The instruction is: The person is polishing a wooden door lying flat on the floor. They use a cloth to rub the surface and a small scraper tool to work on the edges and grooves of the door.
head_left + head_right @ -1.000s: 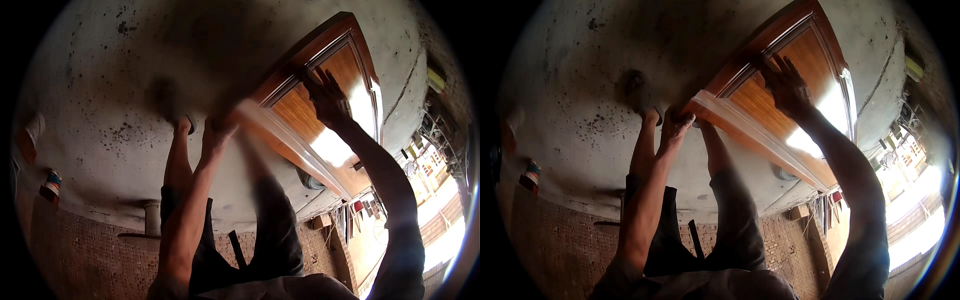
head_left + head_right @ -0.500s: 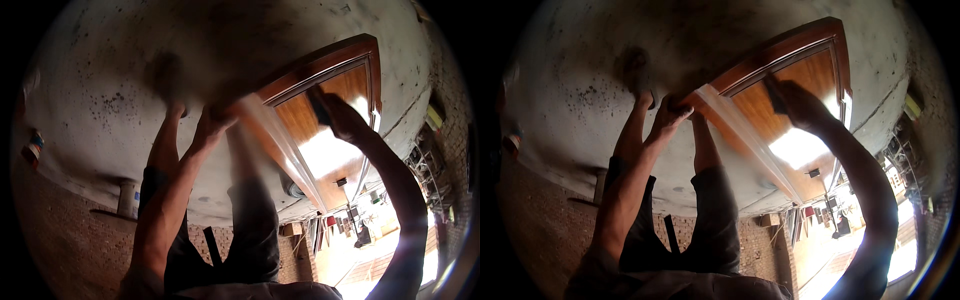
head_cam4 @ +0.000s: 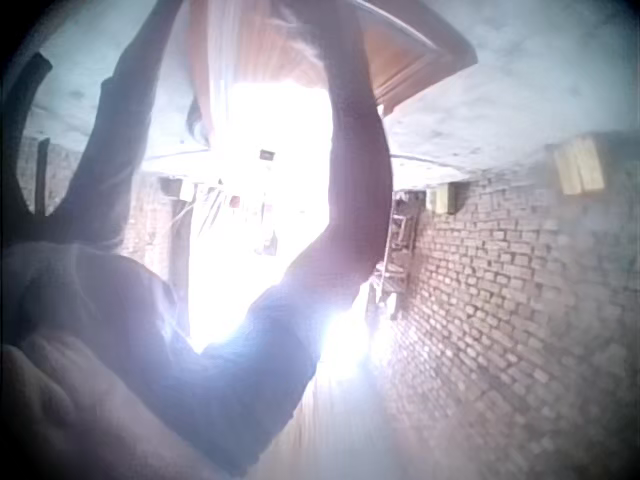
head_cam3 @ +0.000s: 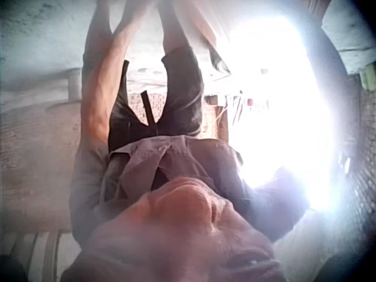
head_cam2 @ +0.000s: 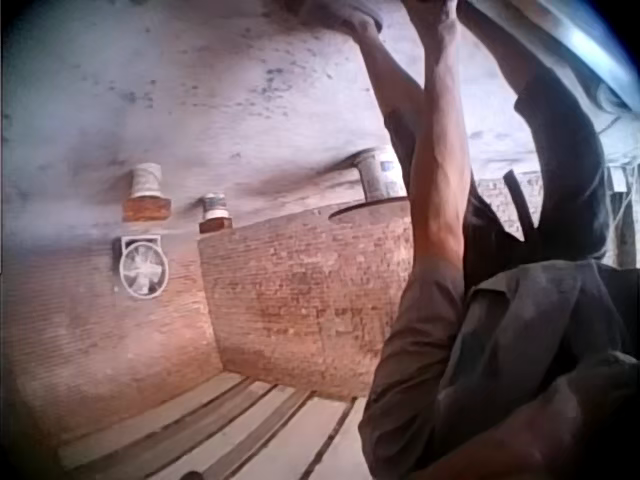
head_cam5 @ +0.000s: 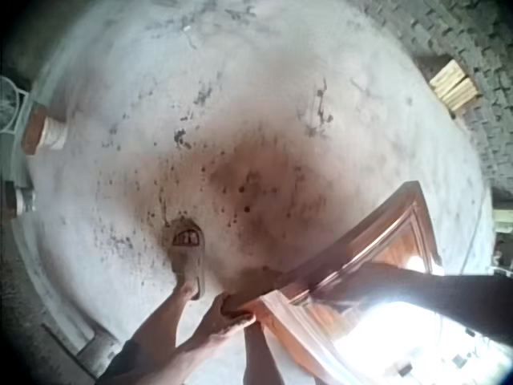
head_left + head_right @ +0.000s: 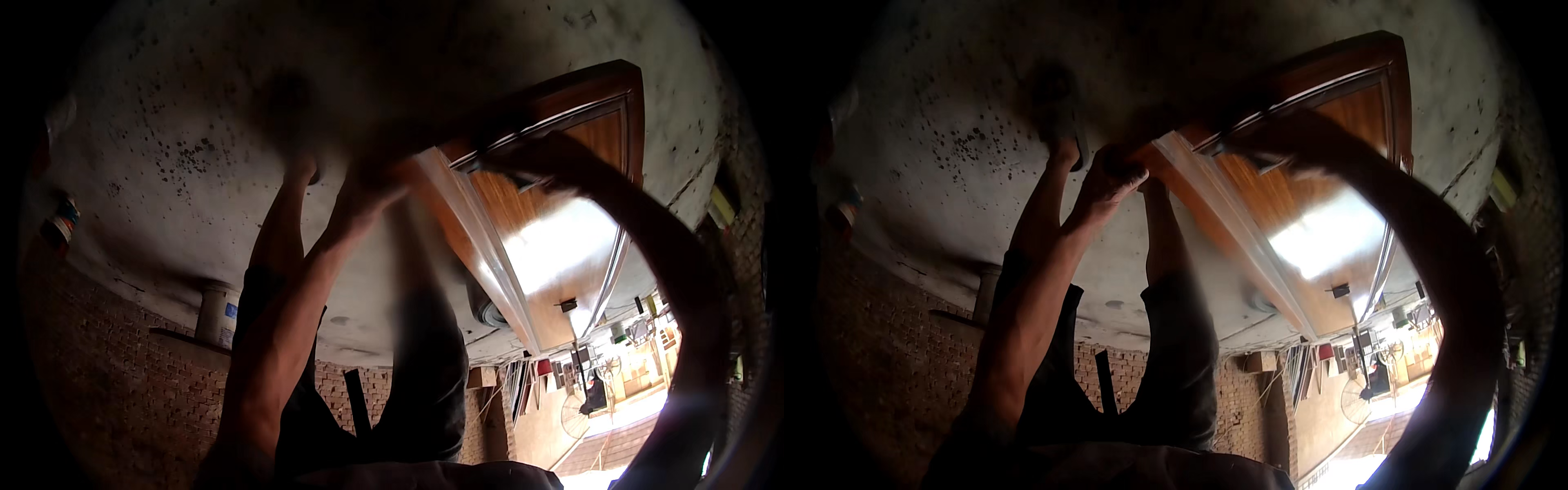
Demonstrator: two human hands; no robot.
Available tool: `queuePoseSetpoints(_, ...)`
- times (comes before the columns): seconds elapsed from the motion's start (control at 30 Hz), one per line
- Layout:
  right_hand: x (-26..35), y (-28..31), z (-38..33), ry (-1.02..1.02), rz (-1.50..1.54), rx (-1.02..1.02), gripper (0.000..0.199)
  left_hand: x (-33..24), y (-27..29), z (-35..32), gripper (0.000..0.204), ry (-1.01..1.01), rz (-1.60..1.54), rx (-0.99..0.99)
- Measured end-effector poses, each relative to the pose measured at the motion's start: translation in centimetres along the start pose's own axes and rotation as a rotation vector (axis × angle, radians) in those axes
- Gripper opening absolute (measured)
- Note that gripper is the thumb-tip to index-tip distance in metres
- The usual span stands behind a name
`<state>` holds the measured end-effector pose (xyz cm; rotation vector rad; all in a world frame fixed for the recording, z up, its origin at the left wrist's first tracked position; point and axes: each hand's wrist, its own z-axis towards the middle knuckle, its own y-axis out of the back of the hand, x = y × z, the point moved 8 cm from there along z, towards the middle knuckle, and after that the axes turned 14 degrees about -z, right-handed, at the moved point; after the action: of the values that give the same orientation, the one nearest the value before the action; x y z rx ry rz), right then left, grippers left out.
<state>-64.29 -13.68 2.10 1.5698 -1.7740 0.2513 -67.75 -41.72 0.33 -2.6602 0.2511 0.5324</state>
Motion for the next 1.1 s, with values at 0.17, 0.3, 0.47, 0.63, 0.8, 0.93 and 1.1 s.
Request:
queuePoseSetpoints(0.17, 3.9, 0.2, 0.9, -0.014, -0.123, -0.113, 0.069, -1.1, -0.7, -0.4, 0.073, 0.112, 0.008, -0.041)
queuePoseSetpoints(0.3, 3.0, 0.8, 0.1, 0.097, -0.094, -0.126, 0.067, -1.0, -0.5, -1.1, 0.075, 0.071, 0.054, -0.073)
queuePoseSetpoints(0.47, 4.8, -2.1, 0.4, 0.014, -0.308, -0.087, 0.074, -0.1, -0.7, -0.1, 0.069, 0.096, 0.122, -0.043)
queuePoseSetpoints(0.63, 1.2, 0.3, -4.5, -0.383, -0.037, -0.16, 0.06, 4.0, 3.7, 1.9, 0.059, -0.084, 0.332, -0.024)
queuePoseSetpoints(0.8, 3.0, 0.2, -9.9, -0.876, 0.128, -1.241, 0.046, -1.0, -1.6, 2.1, 0.045, -0.025, 0.519, 0.148)
queuePoseSetpoints(0.93, 10.0, -3.1, -1.3, -1.064, 0.386, -1.399, 0.061, -3.3, -7.4, 4.7, 0.047, -0.155, 0.838, 0.242)
queuePoseSetpoints(1.1, 12.7, -4.8, 1.8, -1.152, 0.599, -1.172, 0.068, -3.4, -11.7, 7.5, 0.043, -0.143, 0.894, 0.392)
